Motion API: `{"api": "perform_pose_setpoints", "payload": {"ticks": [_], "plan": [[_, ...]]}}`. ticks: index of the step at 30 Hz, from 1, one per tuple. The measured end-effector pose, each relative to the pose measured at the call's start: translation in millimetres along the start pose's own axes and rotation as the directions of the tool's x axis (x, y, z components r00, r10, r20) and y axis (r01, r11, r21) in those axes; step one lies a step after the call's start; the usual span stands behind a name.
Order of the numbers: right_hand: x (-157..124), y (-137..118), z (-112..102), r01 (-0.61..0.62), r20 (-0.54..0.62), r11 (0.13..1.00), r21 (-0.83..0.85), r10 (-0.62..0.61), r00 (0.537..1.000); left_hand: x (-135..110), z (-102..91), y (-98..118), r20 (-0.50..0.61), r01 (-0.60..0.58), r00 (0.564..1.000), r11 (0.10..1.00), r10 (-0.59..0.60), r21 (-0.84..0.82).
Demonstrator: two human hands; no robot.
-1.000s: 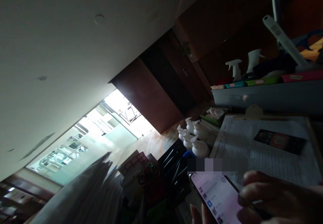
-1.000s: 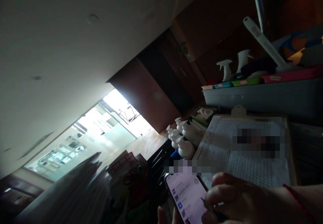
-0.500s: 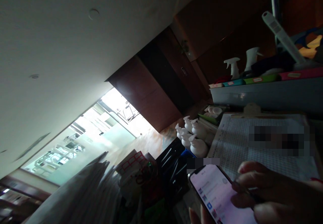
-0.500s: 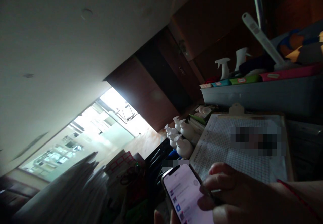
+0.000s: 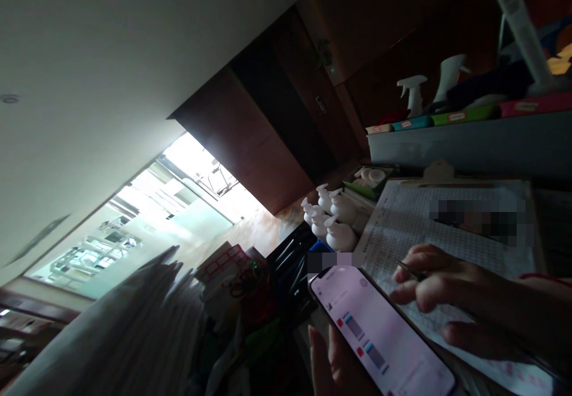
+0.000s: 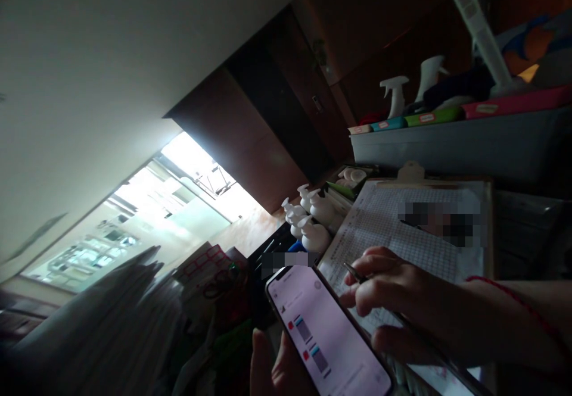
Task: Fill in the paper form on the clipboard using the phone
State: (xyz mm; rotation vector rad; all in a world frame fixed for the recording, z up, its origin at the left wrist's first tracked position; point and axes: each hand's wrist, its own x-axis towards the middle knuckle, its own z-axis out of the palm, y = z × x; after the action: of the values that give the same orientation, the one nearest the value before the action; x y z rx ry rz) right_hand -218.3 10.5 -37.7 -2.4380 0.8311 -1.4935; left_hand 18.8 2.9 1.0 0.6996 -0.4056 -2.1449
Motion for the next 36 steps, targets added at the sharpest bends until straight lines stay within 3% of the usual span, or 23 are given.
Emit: {"api": "perform_pose_setpoints", "payload": {"ticks": [3,5,12,19,23,27,31,36], "plan": [[0.1,2.1,2.2,0.046,0.054,0.999,0.021,-0.047,0.997,0.4,-5.6,0.1,0.13,-0.036,0.991,0.999,0.033,0.016],[-0.1,2.5,3.6,0.044,0.08,0.998,0.051,-0.048,0.996,-0.5,-4.3,0.0,0.142,-0.027,0.99,0.999,0.023,0.027],[1.6,-3.5,4.3,0.012,0.016,0.997,0.079,-0.014,1.0,-3.2,13.0,-5.5,0.107,-0.066,0.992,0.997,0.069,-0.027],[1.4,-4.9,3.9,-0.028,0.046,0.987,0.16,0.021,0.999,-2.8,11.6,-3.3,0.048,-0.065,0.997,0.997,0.064,0.035],[0.0,-4.3,4.9,-0.042,0.064,0.982,0.184,0.03,0.997,-2.5,12.7,-3.0,0.052,-0.078,0.996,0.997,0.078,0.008],[-1.3,-4.2,5.9,-0.04,0.038,0.987,0.158,0.034,0.999,-1.9,14.7,-3.9,-0.027,-0.042,0.999,0.996,0.04,-0.076],[-0.7,-4.4,7.1,-0.046,0.038,0.993,0.111,0.042,0.998,-1.2,9.3,-4.6,0.124,-0.051,0.99,0.994,0.062,-0.094],[-0.4,-2.1,8.6,-0.038,0.028,0.99,0.137,0.034,0.999,-0.6,-2.5,-3.4,0.179,-0.027,0.983,0.994,0.046,-0.104]]}}
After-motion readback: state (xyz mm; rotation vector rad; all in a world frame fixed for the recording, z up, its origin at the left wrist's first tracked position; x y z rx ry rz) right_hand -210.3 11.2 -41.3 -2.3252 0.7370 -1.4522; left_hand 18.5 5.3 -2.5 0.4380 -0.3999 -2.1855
